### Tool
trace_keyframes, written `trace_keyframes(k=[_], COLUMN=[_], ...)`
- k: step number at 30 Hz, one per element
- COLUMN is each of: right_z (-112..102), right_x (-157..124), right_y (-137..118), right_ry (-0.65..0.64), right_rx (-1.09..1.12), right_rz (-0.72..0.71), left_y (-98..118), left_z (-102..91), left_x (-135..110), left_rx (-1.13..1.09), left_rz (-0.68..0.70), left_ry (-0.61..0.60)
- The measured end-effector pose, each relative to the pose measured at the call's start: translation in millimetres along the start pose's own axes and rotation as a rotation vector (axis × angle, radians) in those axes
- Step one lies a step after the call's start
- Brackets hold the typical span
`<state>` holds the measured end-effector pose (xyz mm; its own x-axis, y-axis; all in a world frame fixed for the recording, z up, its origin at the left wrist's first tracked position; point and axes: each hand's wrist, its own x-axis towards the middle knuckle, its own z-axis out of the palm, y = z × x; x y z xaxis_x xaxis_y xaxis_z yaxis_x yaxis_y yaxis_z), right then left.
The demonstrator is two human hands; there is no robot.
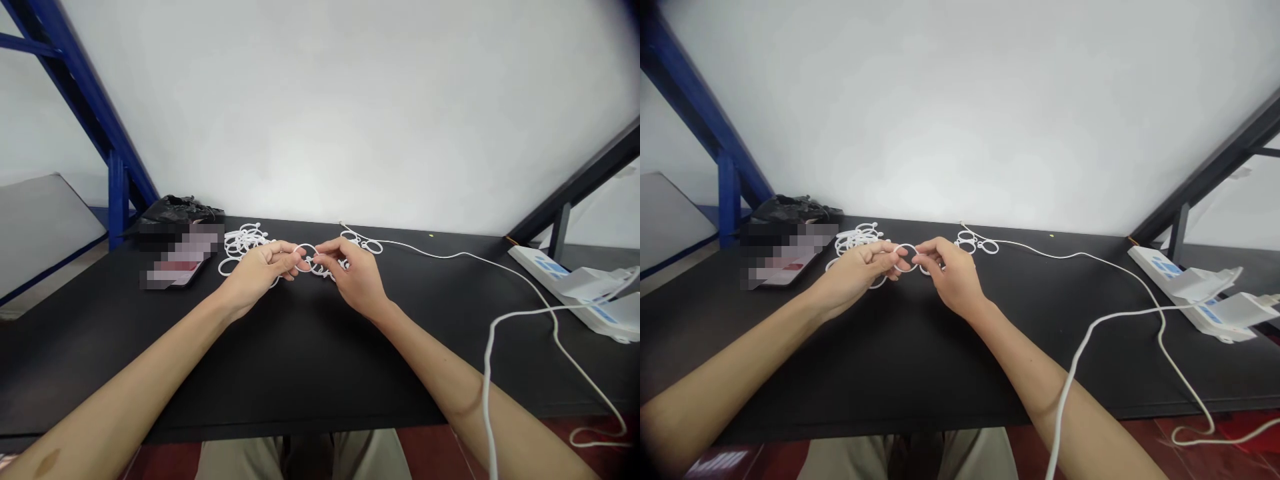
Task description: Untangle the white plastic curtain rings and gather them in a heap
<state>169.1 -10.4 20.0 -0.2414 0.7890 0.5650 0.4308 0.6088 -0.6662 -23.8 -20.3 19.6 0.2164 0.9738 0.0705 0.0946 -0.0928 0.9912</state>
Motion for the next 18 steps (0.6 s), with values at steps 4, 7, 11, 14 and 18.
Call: trace_keyframes(k=[4,7,11,14,18], right_z=[-1.7,-2.8,-3.4,-3.3,-1.8], right_x=[1.1,1.0,0.8,1.0,0.5], right_y=[-2.4,-3.8,-7.0,-9.5,-10.5], right_ry=[0.041,0.045,0.033,0.034,0.052], right_rx=[-0.004,-0.018,-0.014,-0.031,-0.057], right_rz=[0.037,0.022,0.027,0.029,0.007], left_y=[2.1,3.0,3.5,4.1,2.4], left_z=[1.9,2.6,2.7,2.7,2.5], left_x=[-1.3,-2.2,-2.9,-3.5,-3.2], left_rx=[0.007,0.017,0.038,0.036,0.027], left_rz=[-0.005,-0.008,0.003,0.024,0.027], left_ry=[-0.018,-0.030,-0.042,-0.056,-0.051])
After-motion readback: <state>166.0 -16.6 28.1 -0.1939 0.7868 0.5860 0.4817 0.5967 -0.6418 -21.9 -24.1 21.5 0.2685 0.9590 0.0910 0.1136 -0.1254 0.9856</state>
